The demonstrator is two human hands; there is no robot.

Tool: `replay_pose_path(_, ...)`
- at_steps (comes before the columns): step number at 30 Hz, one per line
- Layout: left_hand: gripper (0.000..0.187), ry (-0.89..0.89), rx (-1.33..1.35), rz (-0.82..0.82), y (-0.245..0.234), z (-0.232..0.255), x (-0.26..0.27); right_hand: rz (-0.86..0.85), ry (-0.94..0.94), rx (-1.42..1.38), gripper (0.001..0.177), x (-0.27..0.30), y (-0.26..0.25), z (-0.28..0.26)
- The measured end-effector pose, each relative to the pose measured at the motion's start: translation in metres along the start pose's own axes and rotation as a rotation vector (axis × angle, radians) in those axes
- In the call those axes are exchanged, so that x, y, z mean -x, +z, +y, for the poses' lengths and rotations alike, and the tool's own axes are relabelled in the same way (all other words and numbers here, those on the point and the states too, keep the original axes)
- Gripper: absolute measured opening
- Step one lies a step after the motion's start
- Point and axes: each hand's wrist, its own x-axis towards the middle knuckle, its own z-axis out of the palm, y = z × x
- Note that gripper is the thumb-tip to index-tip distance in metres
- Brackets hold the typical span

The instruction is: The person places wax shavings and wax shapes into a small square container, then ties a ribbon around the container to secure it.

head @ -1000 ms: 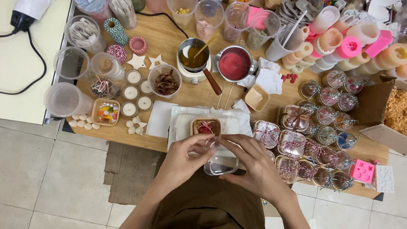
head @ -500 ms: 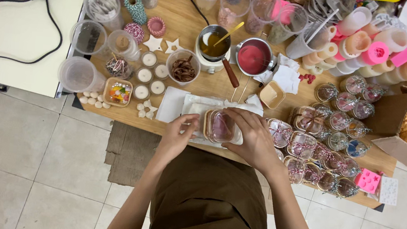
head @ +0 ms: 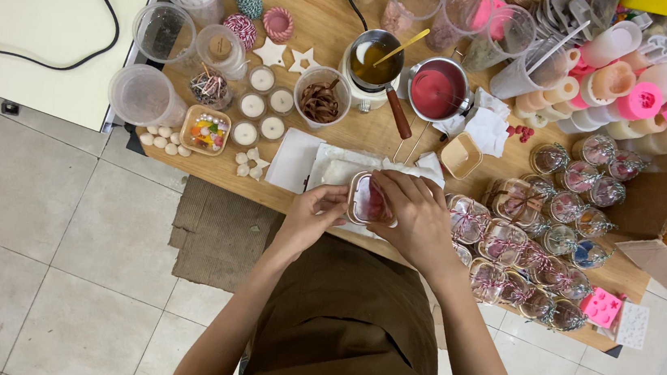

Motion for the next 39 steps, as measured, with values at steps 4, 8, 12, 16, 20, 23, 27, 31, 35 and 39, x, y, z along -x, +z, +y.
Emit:
replay_pose_path(4,0.04,-0.023,-0.027,-0.013,-0.002,0.002,0.004,0.0,-0.007,0.037,0.082,-0.001,0.001,-0.003)
replay_pose_path(8,0.046,0.021,-0.053,-0.01,-0.004,-0.001,0.006,-0.008,-0.006,0.04,0.083,-0.001,0.0,-0.005)
replay_pose_path(12,0.047,0.031,-0.042,0.004,-0.003,-0.006,0.007,-0.001,0.01,0.018,0.084,-0.002,0.0,-0.008)
replay_pose_path(16,0.049,0.027,-0.085,0.01,-0.001,-0.007,0.005,0.009,0.001,0.022,0.086,-0.002,0.0,-0.012)
replay_pose_path(20,0.048,0.028,-0.091,0.02,0.001,-0.009,0.006,-0.008,0.008,0.023,0.085,-0.001,-0.002,-0.014)
replay_pose_path(23,0.052,0.022,-0.109,0.015,0.0,-0.005,0.008,-0.022,-0.047,-0.127,0.099,0.0,-0.009,-0.001)
replay_pose_path(27,0.055,0.016,-0.186,0.047,-0.001,0.001,0.013,0.102,0.242,-0.449,0.069,0.02,-0.008,0.028)
replay_pose_path(31,0.05,0.099,-0.195,0.077,-0.001,0.007,0.01,-0.034,0.586,-0.751,0.05,0.041,0.012,0.051)
replay_pose_path(35,0.054,0.066,-0.217,0.011,0.002,0.014,0.008,-0.114,0.747,-0.972,0.045,0.053,0.034,0.05)
replay_pose_path(39,0.06,0.051,-0.232,0.002,0.003,0.009,0.006,-0.023,0.747,-1.147,0.039,0.056,0.055,0.054)
